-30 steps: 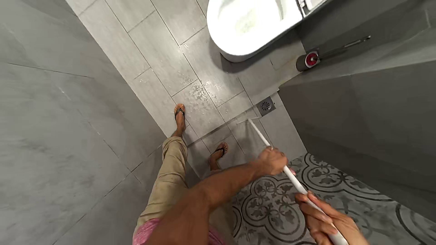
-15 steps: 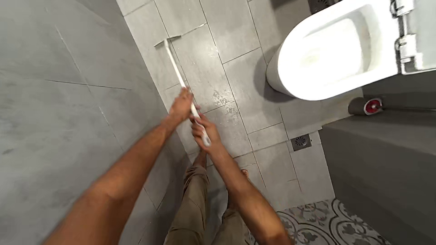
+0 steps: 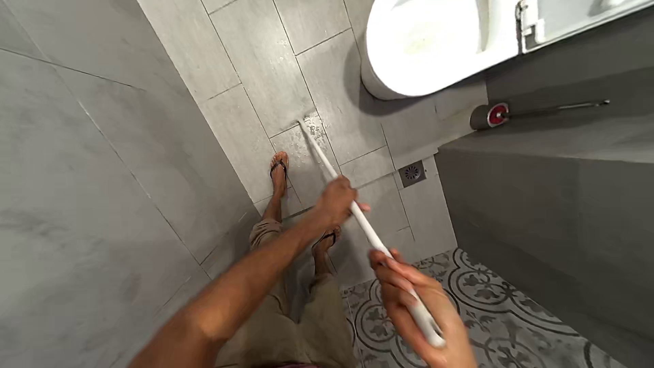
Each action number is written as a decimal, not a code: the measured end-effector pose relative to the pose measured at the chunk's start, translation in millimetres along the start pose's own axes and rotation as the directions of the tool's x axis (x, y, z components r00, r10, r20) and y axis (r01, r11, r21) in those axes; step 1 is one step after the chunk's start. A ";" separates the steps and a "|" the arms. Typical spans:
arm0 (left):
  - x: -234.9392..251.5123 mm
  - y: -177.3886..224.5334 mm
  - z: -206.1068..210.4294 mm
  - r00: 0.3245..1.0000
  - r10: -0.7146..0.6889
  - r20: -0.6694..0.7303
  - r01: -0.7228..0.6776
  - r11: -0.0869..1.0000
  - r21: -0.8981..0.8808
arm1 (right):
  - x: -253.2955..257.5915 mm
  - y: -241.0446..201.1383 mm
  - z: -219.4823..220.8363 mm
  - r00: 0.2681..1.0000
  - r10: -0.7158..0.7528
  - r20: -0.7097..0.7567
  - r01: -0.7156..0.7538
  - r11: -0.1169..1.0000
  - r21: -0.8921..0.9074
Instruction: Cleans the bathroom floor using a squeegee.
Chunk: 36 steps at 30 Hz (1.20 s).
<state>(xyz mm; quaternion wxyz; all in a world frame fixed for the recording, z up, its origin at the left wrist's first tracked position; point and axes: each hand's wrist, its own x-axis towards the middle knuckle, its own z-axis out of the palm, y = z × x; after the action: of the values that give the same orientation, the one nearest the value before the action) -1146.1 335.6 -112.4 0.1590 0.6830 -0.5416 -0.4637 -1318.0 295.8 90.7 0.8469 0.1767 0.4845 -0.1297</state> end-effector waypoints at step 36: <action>-50.9 -84.4 -33.8 0.932 -0.272 0.242 0.245 0.960 0.136 | 59.2 56.5 -4.6 0.993 0.118 -0.002 -0.118 0.990 -0.083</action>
<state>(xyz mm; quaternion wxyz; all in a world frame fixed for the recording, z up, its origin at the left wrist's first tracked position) -1068.0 401.8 -132.1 -0.0110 0.6894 -0.4865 -0.5366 -1270.0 346.0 47.1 0.8604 0.1693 0.4770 -0.0593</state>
